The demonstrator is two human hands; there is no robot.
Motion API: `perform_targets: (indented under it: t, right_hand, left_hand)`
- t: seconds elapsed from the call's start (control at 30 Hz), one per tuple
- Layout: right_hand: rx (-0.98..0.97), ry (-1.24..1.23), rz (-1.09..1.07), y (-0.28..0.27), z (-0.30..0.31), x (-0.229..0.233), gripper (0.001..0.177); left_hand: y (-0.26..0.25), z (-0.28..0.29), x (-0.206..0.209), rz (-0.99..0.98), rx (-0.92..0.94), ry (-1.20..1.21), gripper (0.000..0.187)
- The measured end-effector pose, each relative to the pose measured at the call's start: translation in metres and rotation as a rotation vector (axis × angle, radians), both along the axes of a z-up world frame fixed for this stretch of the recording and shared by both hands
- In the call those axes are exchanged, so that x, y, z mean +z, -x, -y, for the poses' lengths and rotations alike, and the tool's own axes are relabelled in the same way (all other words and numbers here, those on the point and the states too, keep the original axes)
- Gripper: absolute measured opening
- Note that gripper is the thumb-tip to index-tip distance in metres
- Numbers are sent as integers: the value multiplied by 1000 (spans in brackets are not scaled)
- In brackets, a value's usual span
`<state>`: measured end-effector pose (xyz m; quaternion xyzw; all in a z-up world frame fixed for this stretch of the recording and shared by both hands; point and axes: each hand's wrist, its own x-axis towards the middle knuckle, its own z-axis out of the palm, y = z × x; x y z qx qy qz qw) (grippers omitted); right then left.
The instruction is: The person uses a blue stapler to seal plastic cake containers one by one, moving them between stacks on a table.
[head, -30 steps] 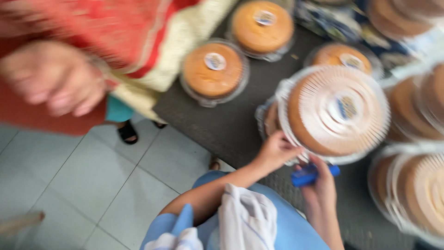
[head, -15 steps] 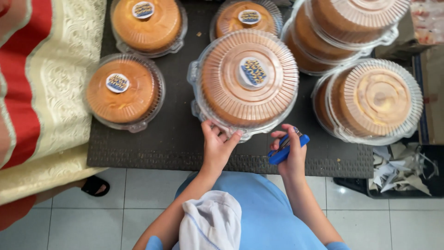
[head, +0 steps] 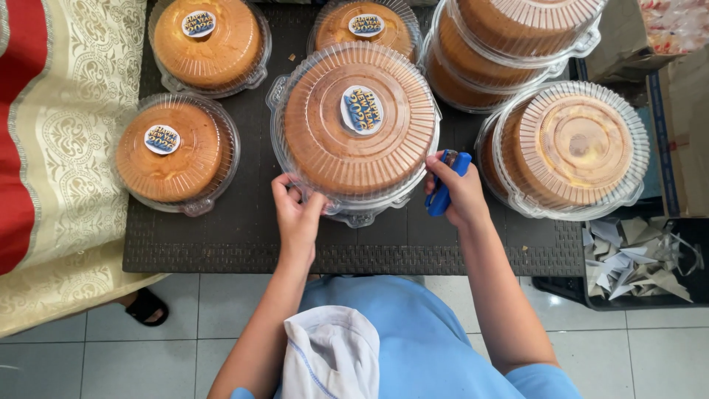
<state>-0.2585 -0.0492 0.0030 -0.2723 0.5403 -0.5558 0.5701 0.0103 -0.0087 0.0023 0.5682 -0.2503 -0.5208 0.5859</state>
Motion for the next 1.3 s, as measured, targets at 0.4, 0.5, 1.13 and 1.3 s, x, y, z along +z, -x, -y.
perform_targets:
  t: [0.4, 0.5, 1.13, 1.3]
  right_hand:
    - [239, -40, 134, 1, -35, -18, 44]
    - [466, -58, 81, 4, -48, -15, 68]
    - [-33, -141, 169, -73, -80, 29, 27]
    - [-95, -167, 122, -92, -77, 44, 24]
  left_hand:
    - [1, 0, 21, 35, -151, -101, 24]
    - [4, 0, 16, 72, -123, -84, 24]
    - [-102, 16, 34, 23, -621, -273, 59]
    - [-106, 70, 41, 219, -427, -44, 56]
